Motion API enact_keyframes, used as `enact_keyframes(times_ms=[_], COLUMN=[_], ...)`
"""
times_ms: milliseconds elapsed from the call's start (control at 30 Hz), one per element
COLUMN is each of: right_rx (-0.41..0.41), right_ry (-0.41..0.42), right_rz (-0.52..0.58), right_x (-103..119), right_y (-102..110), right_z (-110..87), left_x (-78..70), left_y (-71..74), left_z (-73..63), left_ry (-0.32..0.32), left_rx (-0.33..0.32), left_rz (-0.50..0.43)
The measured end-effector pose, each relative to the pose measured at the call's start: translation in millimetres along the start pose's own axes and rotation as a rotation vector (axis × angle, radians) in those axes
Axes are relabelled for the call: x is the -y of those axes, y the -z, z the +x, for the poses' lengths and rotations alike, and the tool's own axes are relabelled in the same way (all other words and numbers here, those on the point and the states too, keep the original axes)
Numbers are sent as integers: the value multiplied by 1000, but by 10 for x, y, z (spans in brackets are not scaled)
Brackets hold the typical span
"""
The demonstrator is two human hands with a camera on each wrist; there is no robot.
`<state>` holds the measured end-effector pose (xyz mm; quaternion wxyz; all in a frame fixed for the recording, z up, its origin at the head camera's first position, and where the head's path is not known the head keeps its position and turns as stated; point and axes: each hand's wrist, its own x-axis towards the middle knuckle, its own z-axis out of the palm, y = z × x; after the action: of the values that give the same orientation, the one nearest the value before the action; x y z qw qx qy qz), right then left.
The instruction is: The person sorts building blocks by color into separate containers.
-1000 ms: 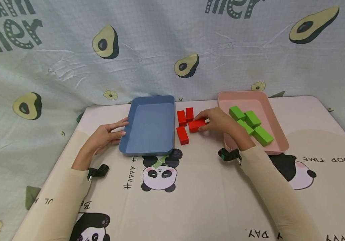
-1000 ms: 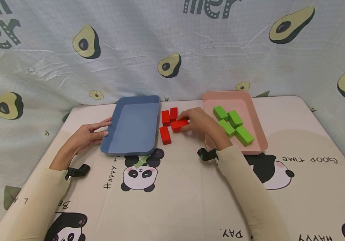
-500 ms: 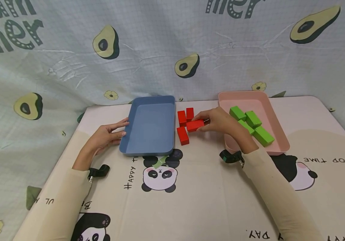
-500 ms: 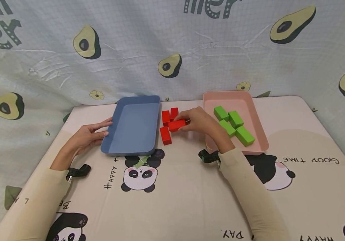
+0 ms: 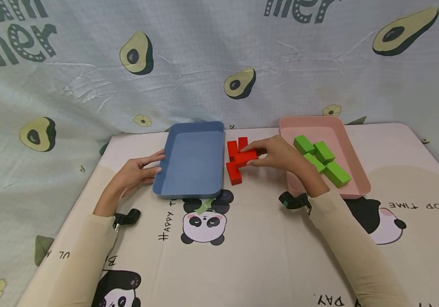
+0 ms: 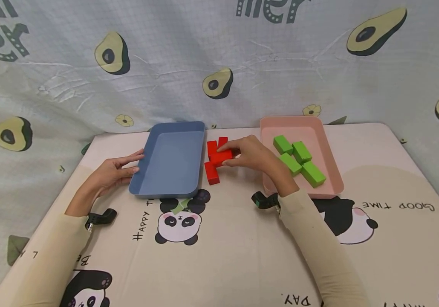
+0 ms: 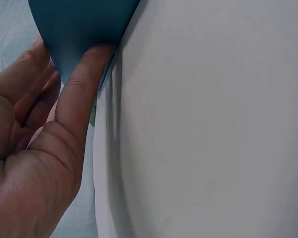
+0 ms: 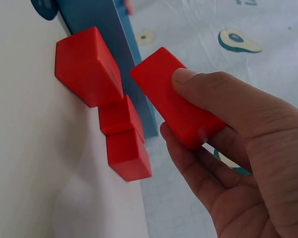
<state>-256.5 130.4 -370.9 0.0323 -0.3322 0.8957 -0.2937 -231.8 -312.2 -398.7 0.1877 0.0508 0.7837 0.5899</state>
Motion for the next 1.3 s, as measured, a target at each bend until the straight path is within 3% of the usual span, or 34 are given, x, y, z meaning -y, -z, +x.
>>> enact_keyframes(times_ms=[700,1300], right_rx=[22,4], right_ry=[9,110], right_rz=[41,95], right_x=[123,218], right_y=[-37,-115], right_z=[29,153], left_x=[8,-9], left_y=[-21,-2], left_z=[6,54], left_ry=[7,36], left_rx=[1,6], left_rz=[0,-83])
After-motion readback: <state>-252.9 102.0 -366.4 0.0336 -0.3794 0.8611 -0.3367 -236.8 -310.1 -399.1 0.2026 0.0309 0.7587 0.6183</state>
